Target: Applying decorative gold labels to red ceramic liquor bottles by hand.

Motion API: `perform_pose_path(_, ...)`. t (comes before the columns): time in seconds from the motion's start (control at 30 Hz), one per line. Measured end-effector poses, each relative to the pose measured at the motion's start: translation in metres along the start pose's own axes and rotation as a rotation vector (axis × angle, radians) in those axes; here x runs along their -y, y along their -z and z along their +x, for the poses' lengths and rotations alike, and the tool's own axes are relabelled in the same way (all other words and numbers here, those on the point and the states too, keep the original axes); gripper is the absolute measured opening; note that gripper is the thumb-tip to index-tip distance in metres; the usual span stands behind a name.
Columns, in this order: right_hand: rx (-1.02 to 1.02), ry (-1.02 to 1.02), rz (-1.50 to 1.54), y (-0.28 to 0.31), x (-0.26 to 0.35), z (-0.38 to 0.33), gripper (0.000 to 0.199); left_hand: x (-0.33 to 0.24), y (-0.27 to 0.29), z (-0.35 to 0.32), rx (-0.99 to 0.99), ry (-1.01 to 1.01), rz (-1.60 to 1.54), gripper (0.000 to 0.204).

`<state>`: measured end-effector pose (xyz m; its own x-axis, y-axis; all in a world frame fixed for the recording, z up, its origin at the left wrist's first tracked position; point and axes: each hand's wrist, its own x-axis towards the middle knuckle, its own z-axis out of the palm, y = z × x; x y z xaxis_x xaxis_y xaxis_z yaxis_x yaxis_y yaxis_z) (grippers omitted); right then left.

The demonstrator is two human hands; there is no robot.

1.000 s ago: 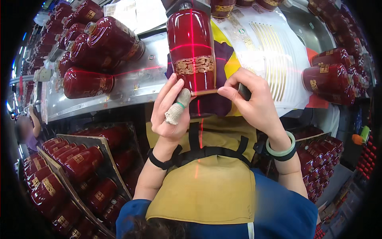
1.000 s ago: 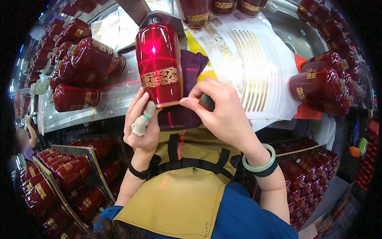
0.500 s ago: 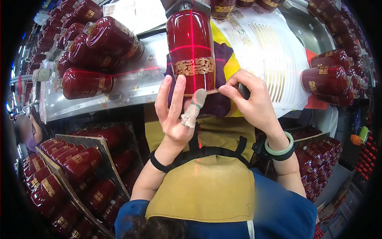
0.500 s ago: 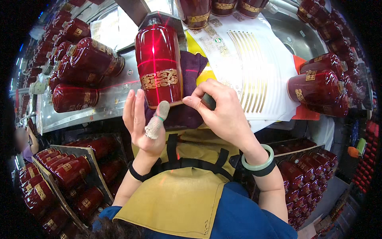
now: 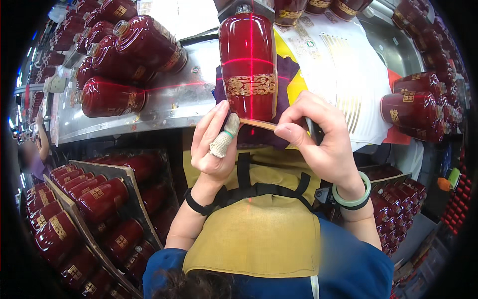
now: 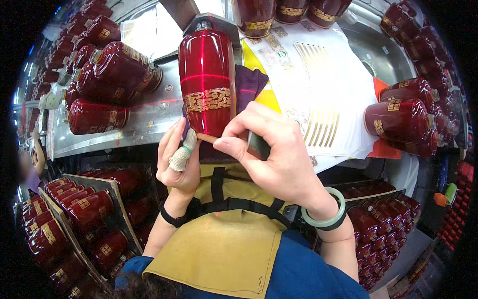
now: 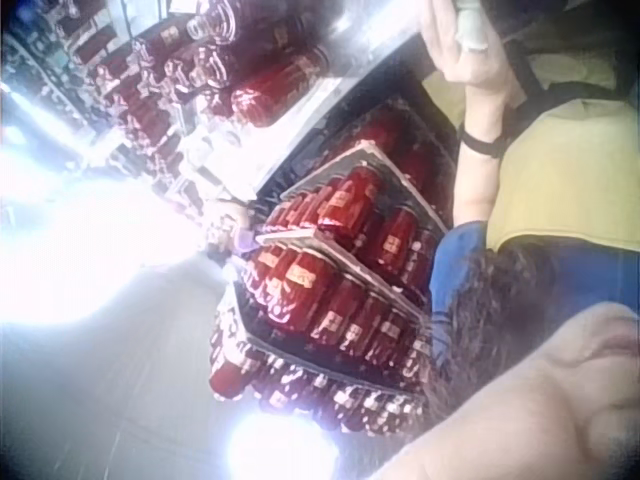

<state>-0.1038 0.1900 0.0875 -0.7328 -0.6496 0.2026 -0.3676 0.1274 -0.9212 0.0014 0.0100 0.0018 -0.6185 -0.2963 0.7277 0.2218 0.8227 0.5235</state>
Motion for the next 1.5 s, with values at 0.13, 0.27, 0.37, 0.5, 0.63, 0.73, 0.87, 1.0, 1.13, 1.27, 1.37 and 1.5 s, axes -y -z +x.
perform_pose_path(0.13, -0.043, -0.084, -0.026, 0.007, -0.011, -0.005, 0.015, -0.004, -0.001, 0.000, -0.002, 0.023, 0.030, 0.037)
perform_pose_path(0.27, -0.057, -0.126, -0.125, 0.010, -0.025, -0.010, 0.017, 0.002, -0.003, -0.002, 0.029, -0.106, 0.060, 0.038)
perform_pose_path(0.37, -0.060, -0.170, -0.134, 0.009, -0.030, -0.012, 0.018, -0.003, -0.006, 0.004, 0.001, -0.143, 0.076, 0.040)
perform_pose_path(0.5, -0.070, -0.159, -0.185, 0.008, -0.037, -0.013, 0.019, -0.016, -0.006, 0.012, 0.020, -0.071, 0.116, 0.040)
perform_pose_path(0.63, -0.077, -0.148, -0.114, 0.003, -0.037, -0.011, 0.020, -0.001, -0.007, 0.009, 0.028, -0.082, -0.022, 0.031)
perform_pose_path(0.73, -0.061, -0.146, -0.114, 0.001, -0.035, -0.009, 0.020, 0.002, -0.005, 0.003, 0.032, 0.002, -0.075, 0.037)
perform_pose_path(0.87, -0.080, -0.144, -0.120, 0.001, -0.036, -0.011, 0.020, 0.003, -0.007, 0.002, -0.008, -0.037, -0.087, 0.041)
perform_pose_path(1.0, -0.079, -0.126, -0.129, 0.003, -0.035, -0.013, 0.020, 0.001, -0.005, 0.001, 0.018, -0.081, 0.010, 0.042)
perform_pose_path(1.13, -0.069, -0.146, -0.142, 0.004, -0.034, -0.012, 0.020, -0.002, -0.007, 0.006, 0.021, -0.160, 0.035, 0.045)
perform_pose_path(1.27, -0.078, -0.160, -0.145, 0.003, -0.035, -0.011, 0.020, -0.013, -0.011, 0.012, -0.007, -0.130, 0.065, 0.044)
perform_pose_path(1.37, -0.071, -0.185, -0.144, 0.003, -0.036, -0.011, 0.020, -0.016, -0.010, 0.016, 0.031, -0.161, 0.082, 0.039)
perform_pose_path(1.5, -0.080, -0.137, -0.128, -0.003, -0.038, -0.010, 0.021, -0.007, -0.008, 0.013, 0.025, -0.100, 0.018, 0.031)
